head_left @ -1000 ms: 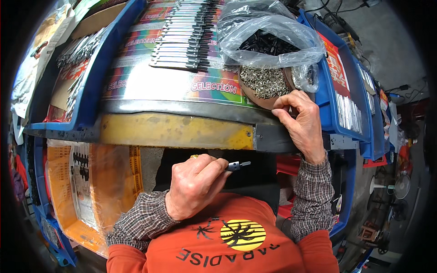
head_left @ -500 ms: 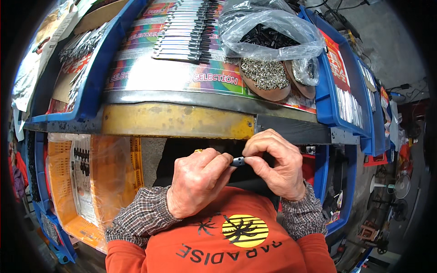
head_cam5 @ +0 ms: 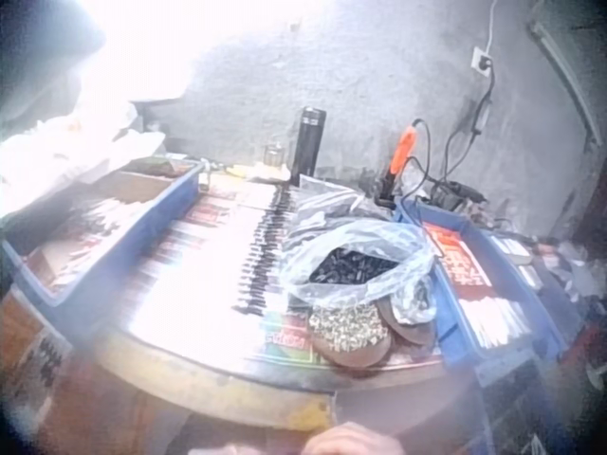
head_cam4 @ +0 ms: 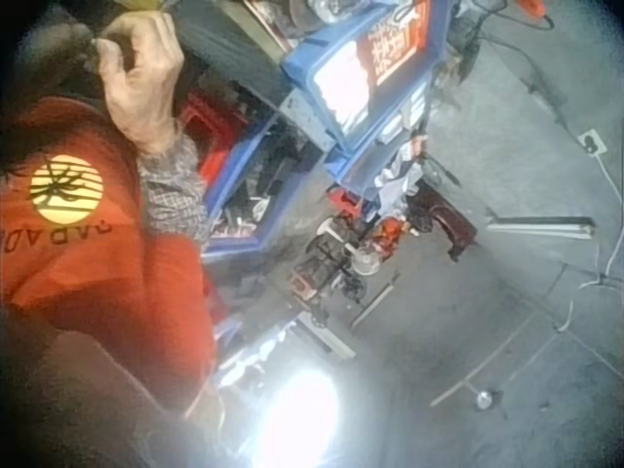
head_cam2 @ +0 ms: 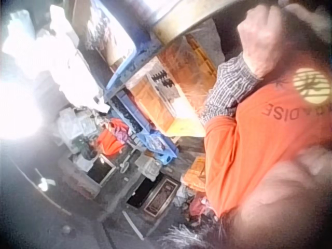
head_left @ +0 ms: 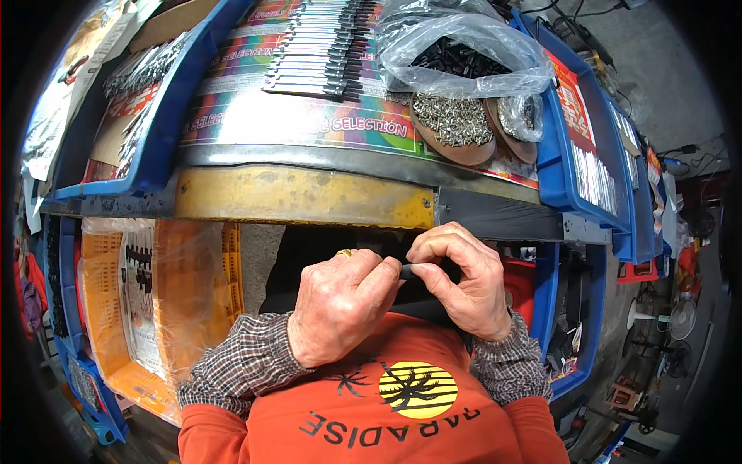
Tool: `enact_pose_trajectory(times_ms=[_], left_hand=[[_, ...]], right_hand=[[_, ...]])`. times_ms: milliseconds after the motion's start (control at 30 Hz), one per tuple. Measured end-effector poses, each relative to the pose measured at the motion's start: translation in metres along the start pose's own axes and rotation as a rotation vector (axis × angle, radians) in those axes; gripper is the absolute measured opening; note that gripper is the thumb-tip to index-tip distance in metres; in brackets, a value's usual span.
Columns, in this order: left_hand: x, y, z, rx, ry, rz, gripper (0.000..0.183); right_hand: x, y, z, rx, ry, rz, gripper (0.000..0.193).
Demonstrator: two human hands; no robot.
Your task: The person assembles components by fitting plastic caps onto metal strips by hand, retrieving parts from bins and bags, and arranging the completed pieces in rows on the table.
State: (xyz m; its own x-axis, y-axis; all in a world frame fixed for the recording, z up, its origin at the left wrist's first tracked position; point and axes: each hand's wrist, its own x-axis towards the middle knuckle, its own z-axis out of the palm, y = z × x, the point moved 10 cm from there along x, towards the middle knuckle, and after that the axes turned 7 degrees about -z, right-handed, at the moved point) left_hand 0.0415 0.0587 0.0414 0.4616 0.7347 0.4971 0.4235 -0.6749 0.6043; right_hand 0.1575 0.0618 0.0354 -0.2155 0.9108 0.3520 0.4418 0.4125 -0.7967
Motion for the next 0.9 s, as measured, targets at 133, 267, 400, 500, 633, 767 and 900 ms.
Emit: enact_pose_trajectory(times_ms=[133, 267, 400, 500, 633, 767, 900], left_hand=[[0.001, -0.005, 0.003, 0.028, -0.052, -0.042, 0.025], [0.001, -0.005, 0.006, 0.032, -0.057, -0.029, 0.025], [-0.005, -0.002, 0.005, 0.071, -0.051, 0.004, 0.026], [-0.003, -0.002, 0.007, 0.071, -0.028, 0.028, 0.028], [-0.003, -0.001, 0.007, 0.074, -0.021, 0.033, 0.027], [-0.001, 0.005, 0.007, 0.096, 0.015, 0.103, 0.021], [0.005, 0.012, 0.003, 0.095, 0.043, 0.147, 0.026]], right_hand=[[0.002, -0.014, -0.001, -0.163, 0.051, -0.197, 0.019], [-0.001, -0.021, 0.0, -0.237, 0.079, -0.296, 0.021], [-0.013, -0.036, 0.009, -0.367, 0.037, -0.411, 0.03], [-0.016, -0.035, 0.009, -0.403, 0.027, -0.449, 0.029], [-0.02, -0.039, 0.011, -0.445, 0.03, -0.48, 0.03], [-0.013, -0.024, 0.002, -0.297, 0.064, -0.36, 0.024], [-0.013, 0.022, -0.004, 0.169, 0.09, 0.164, 0.008]])
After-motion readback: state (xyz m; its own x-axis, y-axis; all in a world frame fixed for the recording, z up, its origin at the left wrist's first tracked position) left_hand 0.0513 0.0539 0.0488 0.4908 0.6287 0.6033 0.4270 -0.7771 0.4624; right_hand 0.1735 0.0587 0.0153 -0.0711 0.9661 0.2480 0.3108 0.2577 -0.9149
